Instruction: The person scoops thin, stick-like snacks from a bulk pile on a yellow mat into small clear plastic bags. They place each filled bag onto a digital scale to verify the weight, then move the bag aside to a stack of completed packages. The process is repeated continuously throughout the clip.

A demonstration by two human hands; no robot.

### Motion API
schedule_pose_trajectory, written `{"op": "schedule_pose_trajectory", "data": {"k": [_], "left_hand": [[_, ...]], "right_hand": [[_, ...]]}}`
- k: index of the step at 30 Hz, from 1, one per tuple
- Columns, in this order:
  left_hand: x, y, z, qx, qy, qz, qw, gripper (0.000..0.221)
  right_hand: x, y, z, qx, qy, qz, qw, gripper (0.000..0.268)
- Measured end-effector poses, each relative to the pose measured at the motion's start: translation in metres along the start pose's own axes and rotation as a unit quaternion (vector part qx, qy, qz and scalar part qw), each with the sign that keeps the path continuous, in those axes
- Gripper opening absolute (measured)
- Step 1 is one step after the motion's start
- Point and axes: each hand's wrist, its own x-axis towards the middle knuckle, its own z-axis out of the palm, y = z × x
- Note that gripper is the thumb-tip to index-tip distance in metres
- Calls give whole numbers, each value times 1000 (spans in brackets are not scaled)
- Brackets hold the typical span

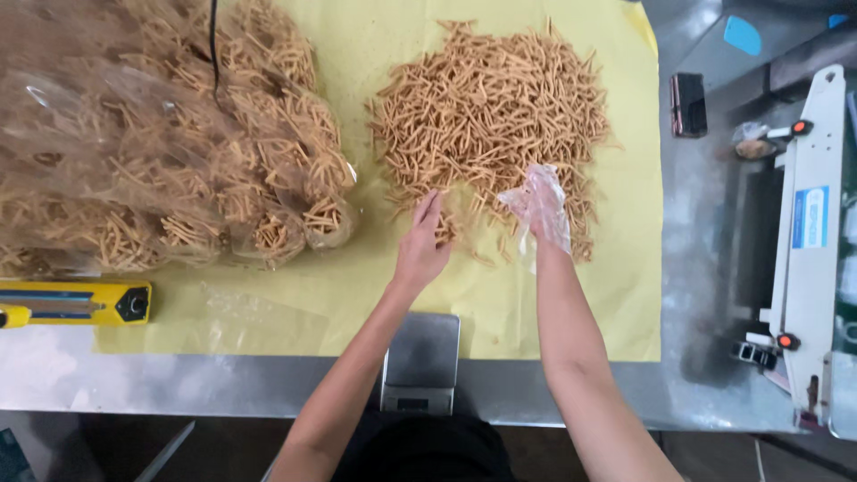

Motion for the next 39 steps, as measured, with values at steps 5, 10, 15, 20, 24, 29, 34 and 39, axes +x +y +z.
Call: {"op": "schedule_pose_trajectory", "data": {"k": [5,10,15,20,24,29,34,39], "left_hand": [[-38,66,-43,-19,-109,-18,994,84],[-98,124,-98,-26,-143,-118,982,74],[-119,127,-91,-36,-153,-79,984,75],[-167,143,-110,-35,-198,-132,971,73],[-181,110,-91,26,-205,-164,965,78],[-188,91,-69,63,-181,-101,976,83],[-181,119,-88,7,-270,-181,946,87],[-182,110,-82,52,-228,-101,967,83]], "right_hand": [[-2,58,-106,-54,-22,-67,996,31],[-13,70,-194,-201,27,-177,963,37],[8,33,-223,-317,111,-212,918,45],[48,-15,-229,-594,161,-169,770,53],[69,-29,-225,-695,94,-71,709,60],[85,-8,-175,-736,5,-73,673,69],[69,12,-108,-732,-59,-115,669,78],[17,13,-72,-745,-30,-99,659,103]]}}
